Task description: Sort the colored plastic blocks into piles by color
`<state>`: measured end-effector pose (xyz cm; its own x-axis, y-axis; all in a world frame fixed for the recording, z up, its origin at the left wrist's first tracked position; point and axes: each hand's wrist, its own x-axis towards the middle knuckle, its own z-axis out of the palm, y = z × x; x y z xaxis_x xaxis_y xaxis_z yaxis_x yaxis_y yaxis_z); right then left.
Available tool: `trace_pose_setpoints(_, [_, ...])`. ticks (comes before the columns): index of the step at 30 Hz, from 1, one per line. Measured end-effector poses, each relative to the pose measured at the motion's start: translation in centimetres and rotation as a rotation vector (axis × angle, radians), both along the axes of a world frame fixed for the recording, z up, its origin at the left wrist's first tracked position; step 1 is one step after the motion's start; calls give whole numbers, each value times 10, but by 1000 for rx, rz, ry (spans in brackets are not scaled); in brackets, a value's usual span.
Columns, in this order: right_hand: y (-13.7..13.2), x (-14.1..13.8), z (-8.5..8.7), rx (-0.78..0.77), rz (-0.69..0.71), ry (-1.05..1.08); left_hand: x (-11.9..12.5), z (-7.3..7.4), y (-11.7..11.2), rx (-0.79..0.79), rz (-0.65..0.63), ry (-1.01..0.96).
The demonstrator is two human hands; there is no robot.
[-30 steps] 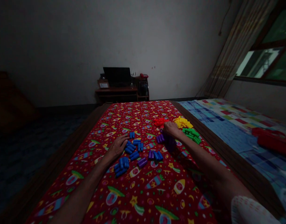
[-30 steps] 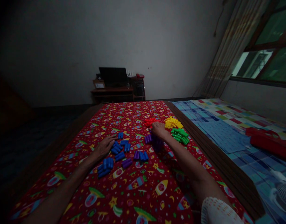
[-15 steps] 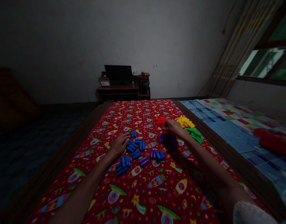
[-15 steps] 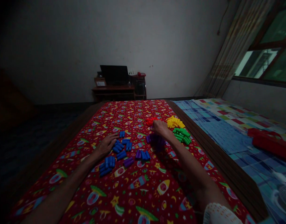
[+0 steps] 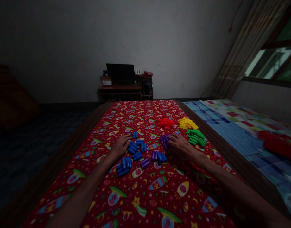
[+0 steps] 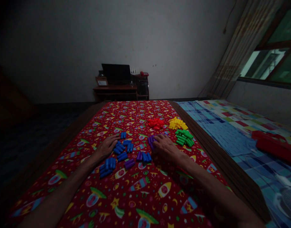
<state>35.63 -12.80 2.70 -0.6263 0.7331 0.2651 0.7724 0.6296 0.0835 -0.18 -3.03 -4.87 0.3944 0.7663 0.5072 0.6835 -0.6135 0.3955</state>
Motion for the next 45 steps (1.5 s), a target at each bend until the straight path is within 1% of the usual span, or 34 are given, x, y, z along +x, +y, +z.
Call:
trace_pose_setpoints(4, [-13, 8, -6, 79, 31, 71, 1, -1, -1, 3, -3, -5])
trace_pose_setpoints(7, [-22, 10, -11, 121, 8, 27, 2, 1, -2, 11, -6, -6])
trace_pose_setpoints(10, [-16, 14, -17, 137, -5, -11, 2, 3, -3, -4, -13, 8])
trace_pose_setpoints(14, [-4, 14, -21, 166, -9, 41, 2, 5, -4, -17, -10, 23])
trace_pose_setpoints(17, [-7, -2, -18, 156, 80, 106, 1, 4, -3, -8, -3, 23])
trace_pose_setpoints(19, [-14, -23, -16, 94, 142, 117, 1, 3, -3, 3, -7, 16])
trace_pose_setpoints(20, [-19, -35, -16, 54, 152, 104, 1, 2, -2, 9, -8, 12])
trace_pose_setpoints(22, [-27, -59, -16, -2, 114, 49, 1, 2, -2, 15, -8, 9])
trace_pose_setpoints(24, [-33, -78, -17, -6, 44, -20, 1, 1, -3, 15, -5, 8])
trace_pose_setpoints(26, [-36, -89, -18, -2, 11, -69, 1, 1, -3, 13, -4, 4])
trace_pose_setpoints(28, [-34, -93, -16, -23, 29, -82, 2, 0, -3, 11, -4, -5])
trace_pose_setpoints(30, [-28, -92, -10, -48, 71, -57, 2, 0, -3, 8, -1, -16])
trace_pose_setpoints(32, [-20, -84, -1, -41, 74, -17, 3, 0, -3, 1, 3, -19])
trace_pose_setpoints(34, [-12, -70, 9, -13, 9, 10, 2, 0, -3, -7, 6, -11])
trace_pose_setpoints(36, [-5, -52, 15, 8, -93, 7, 2, 1, -3, -11, 3, 1])
trace_pose_setpoints(38, [-1, -32, 14, 5, -168, -17, 2, 2, -2, -13, -2, 11])
trace_pose_setpoints(41, [1, -11, 6, -1, -187, -29, 2, 3, -3, -15, -2, 13])
trace_pose_setpoints(43, [0, -9, 3, 11, -149, 16, 3, 4, -4, -14, 7, 6])
trace_pose_setpoints(45, [-1, -17, 2, 24, -82, 88, 3, 5, -5, -18, 7, 9])
